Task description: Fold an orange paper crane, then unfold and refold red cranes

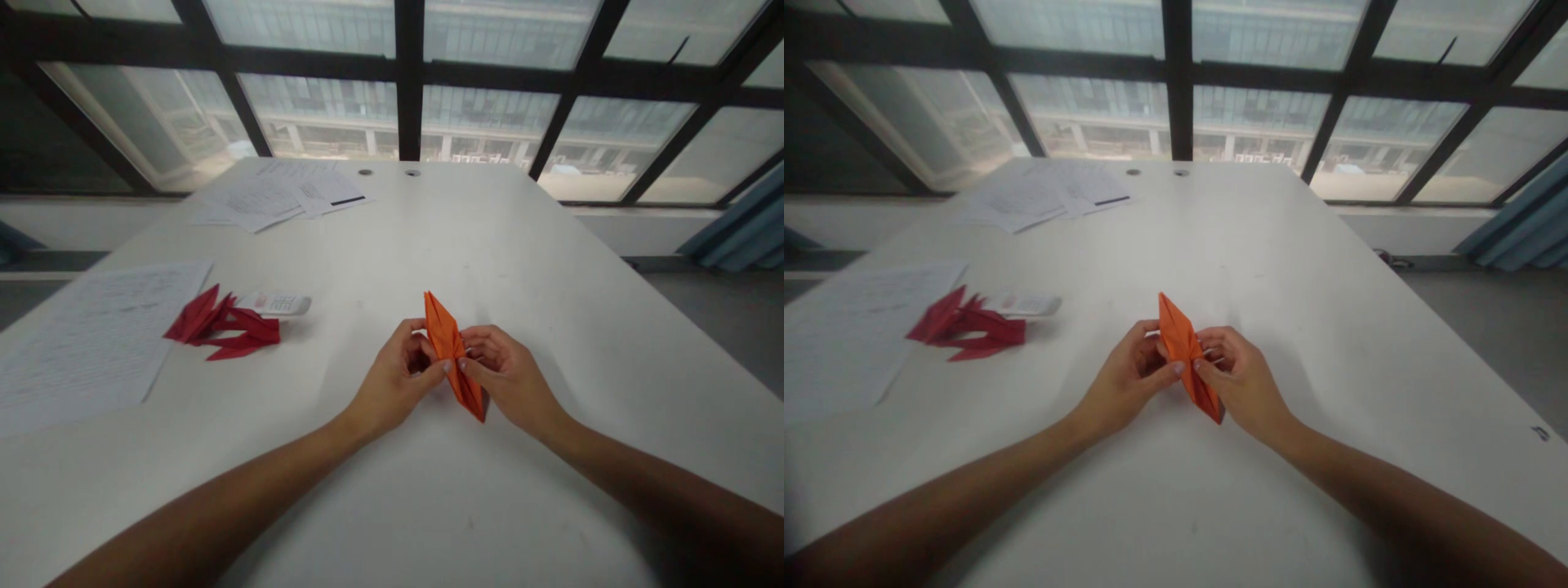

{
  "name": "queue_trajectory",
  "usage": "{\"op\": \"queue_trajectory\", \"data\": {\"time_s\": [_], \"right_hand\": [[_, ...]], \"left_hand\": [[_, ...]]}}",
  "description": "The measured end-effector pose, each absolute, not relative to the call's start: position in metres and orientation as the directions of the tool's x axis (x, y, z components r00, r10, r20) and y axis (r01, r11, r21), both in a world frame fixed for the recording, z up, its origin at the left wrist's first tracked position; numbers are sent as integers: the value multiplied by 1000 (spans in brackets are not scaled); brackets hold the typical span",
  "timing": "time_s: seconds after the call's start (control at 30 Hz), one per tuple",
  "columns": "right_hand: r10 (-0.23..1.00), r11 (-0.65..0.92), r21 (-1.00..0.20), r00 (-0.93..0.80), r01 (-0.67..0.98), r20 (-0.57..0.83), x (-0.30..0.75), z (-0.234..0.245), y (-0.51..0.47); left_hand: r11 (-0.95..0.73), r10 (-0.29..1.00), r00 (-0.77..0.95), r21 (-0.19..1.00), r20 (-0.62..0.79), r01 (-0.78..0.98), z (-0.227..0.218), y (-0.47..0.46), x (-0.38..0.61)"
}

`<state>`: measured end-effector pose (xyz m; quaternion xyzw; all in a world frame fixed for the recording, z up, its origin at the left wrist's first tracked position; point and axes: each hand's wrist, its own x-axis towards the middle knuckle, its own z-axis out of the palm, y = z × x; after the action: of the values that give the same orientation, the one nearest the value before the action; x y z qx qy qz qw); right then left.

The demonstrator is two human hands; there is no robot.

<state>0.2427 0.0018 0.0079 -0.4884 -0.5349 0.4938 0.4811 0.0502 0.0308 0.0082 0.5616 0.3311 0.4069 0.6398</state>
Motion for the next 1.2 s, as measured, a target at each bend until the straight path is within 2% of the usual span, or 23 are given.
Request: {"op": "queue_trajectory", "data": {"time_s": [0.2,0.33,0.5,0.6,0.83,1.03,1.2], "right_hand": [[996,40,-999,-86,1,40,241,14,0],[994,97,-985,-55,144,90,244,17,-1],[963,258,-891,-24,373,269,245,21,-2],[948,295,-860,-15,416,318,244,23,-2],[974,192,-891,29,412,224,243,26,-2],[979,170,-888,33,428,203,241,30,-3],[986,160,-903,-29,398,162,243,28,-2]], "left_hand": [[115,811,584,971,29,-209,14,34,47],[54,787,613,981,74,-187,12,36,45],[-8,867,490,987,86,-159,10,36,47],[1,885,458,984,83,-181,11,36,48],[57,872,485,969,69,-241,14,36,46],[-37,883,463,994,82,-106,16,37,45],[-54,882,467,998,66,-39,16,34,43]]}}
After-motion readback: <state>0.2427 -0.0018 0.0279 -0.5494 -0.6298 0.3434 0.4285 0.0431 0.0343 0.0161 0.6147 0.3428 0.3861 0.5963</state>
